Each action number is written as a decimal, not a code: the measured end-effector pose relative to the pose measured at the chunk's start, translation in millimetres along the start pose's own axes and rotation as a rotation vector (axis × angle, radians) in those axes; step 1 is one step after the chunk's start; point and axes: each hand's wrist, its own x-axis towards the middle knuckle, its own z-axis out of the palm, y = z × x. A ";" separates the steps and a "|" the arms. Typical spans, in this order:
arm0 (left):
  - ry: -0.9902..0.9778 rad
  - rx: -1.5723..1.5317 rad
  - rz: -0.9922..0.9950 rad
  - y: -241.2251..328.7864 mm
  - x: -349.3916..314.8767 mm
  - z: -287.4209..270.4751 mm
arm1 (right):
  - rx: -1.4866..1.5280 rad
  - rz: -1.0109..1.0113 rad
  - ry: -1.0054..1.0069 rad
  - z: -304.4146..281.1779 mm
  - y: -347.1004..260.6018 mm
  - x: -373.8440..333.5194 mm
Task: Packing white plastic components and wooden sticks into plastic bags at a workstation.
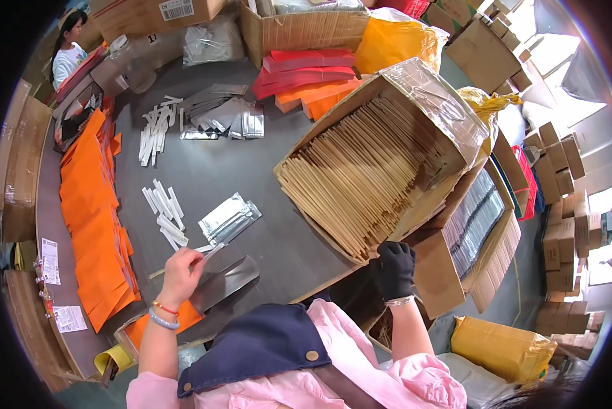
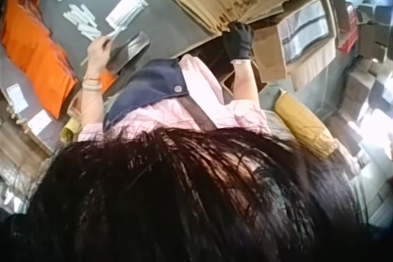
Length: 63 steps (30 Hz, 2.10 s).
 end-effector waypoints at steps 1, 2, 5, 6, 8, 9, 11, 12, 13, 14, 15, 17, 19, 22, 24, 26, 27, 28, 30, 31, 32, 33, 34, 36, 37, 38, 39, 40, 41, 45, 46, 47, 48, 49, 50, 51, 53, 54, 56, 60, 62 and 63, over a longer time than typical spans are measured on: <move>0.027 -0.021 -0.032 -2.1 -4.8 -1.3 | -0.007 -0.033 -0.012 -1.7 1.5 4.6; 0.028 -0.001 -0.062 -3.4 -10.6 -4.2 | -0.010 -0.067 -0.025 -2.6 1.9 7.7; 0.023 0.005 -0.097 -17.1 -25.8 -2.3 | 0.000 -0.149 -0.017 2.1 4.8 15.2; 0.021 0.006 -0.101 -17.5 -27.8 -0.6 | 0.002 -0.149 -0.021 2.4 4.3 17.9; 0.044 -0.026 -0.121 -15.7 -29.0 3.6 | -0.016 -0.159 -0.069 1.1 3.5 22.9; 0.045 -0.026 -0.124 -15.0 -28.4 4.9 | -0.015 -0.160 -0.071 2.2 4.5 24.4; 0.041 -0.036 -0.138 -13.3 -28.2 7.2 | -0.039 -0.199 -0.051 4.1 6.5 25.7; 0.039 -0.036 -0.141 -11.4 -28.2 7.9 | -0.038 -0.199 -0.054 4.6 7.2 26.5; 0.037 -0.043 -0.150 -9.0 -27.9 8.2 | -0.053 -0.212 -0.055 4.9 7.8 27.8; 0.036 -0.048 -0.159 -7.5 -27.8 8.4 | -0.066 -0.224 -0.056 5.6 8.1 28.6; 0.034 -0.047 -0.161 -6.8 -28.1 9.1 | -0.065 -0.223 -0.058 6.3 8.2 28.9; 0.010 -0.042 -0.164 -6.1 -28.9 10.1 | -0.124 -0.243 -0.052 8.2 7.6 29.4; 0.009 -0.039 -0.167 -6.8 -30.0 11.3 | -0.135 -0.247 -0.045 9.5 6.4 29.9; 0.013 -0.048 -0.167 -5.2 -30.1 12.5 | -0.148 -0.239 -0.014 15.6 9.1 28.5; 0.017 -0.060 -0.166 -4.5 -30.0 13.5 | -0.149 -0.227 0.011 18.0 9.8 28.0; 0.010 -0.052 -0.161 -4.5 -30.3 14.2 | -0.146 -0.194 0.029 19.6 7.5 28.2; 0.010 -0.051 -0.162 -4.6 -30.6 14.4 | -0.145 -0.194 0.028 20.8 7.0 28.2; 0.008 -0.049 -0.161 -4.6 -31.1 14.7 | -0.152 -0.180 0.027 22.3 6.8 28.2; 0.007 -0.047 -0.160 -4.6 -31.6 14.9 | -0.160 -0.167 0.026 23.6 5.8 28.4; 0.011 -0.050 -0.159 -4.3 -31.9 15.0 | -0.177 -0.156 0.024 23.8 5.2 28.3; 0.015 -0.053 -0.159 -3.9 -32.0 15.0 | -0.193 -0.144 0.023 24.0 4.6 28.5; 0.016 -0.053 -0.159 -2.7 -32.0 14.8 | -0.192 -0.145 0.023 25.2 4.5 28.2; 0.017 -0.062 -0.168 -0.8 -31.8 14.2 | -0.199 -0.127 0.027 27.3 4.8 27.6; 0.018 -0.073 -0.174 0.8 -30.6 14.2 | -0.208 -0.107 0.031 27.7 3.4 27.7; 0.017 -0.072 -0.171 1.1 -30.1 14.4 | -0.196 -0.074 0.015 27.1 2.1 28.2; 0.016 -0.071 -0.167 1.2 -29.7 14.7 | -0.185 -0.041 -0.001 25.9 0.5 28.8; 0.016 -0.070 -0.167 1.1 -29.9 14.3 | -0.184 -0.042 -0.001 24.4 -1.7 29.8; 0.016 -0.068 -0.166 0.9 -30.2 14.0 | -0.162 -0.040 -0.002 22.2 -4.1 30.9; 0.016 -0.066 -0.165 0.8 -30.5 13.8 | -0.140 -0.037 -0.002 20.1 -6.1 31.5; 0.012 -0.061 -0.168 0.8 -31.2 14.1 | -0.126 -0.065 0.006 17.7 -10.0 32.1; 0.014 -0.066 -0.167 2.0 -30.9 14.1 | -0.120 -0.065 0.018 20.6 -10.4 33.3; 0.015 -0.070 -0.165 3.2 -30.6 13.8 | -0.113 -0.064 0.031 23.0 -10.5 34.6; 0.015 -0.069 -0.164 3.4 -30.9 13.9 | -0.113 -0.063 0.032 25.8 -10.2 36.6; 0.019 -0.064 -0.155 3.2 -31.6 14.3 | -0.126 -0.044 -0.021 29.3 -9.7 39.2; 0.023 -0.060 -0.145 2.6 -31.9 15.1 | -0.141 -0.026 -0.073 32.4 -9.2 41.1; 0.024 -0.060 -0.145 2.1 -32.1 15.5 | -0.141 -0.026 -0.073 34.5 -8.9 42.1; 0.021 -0.068 -0.144 1.9 -32.3 15.8 | -0.189 0.032 -0.137 38.0 -8.3 43.3; 0.022 -0.068 -0.145 2.3 -32.1 15.8 | -0.189 0.032 -0.137 40.2 -7.5 43.2; 0.026 -0.077 -0.148 3.2 -31.8 15.5 | -0.200 0.044 -0.090 43.7 -6.6 43.1; 0.022 -0.071 -0.147 6.0 -29.5 14.0 | -0.098 0.160 -0.140 29.5 -4.9 42.8; 0.017 -0.083 -0.169 9.8 -27.2 12.4 | 0.156 0.208 -0.020 17.0 -6.7 35.6; 0.017 -0.084 -0.169 9.6 -27.3 13.2 | 0.155 0.209 -0.020 11.6 -8.9 34.4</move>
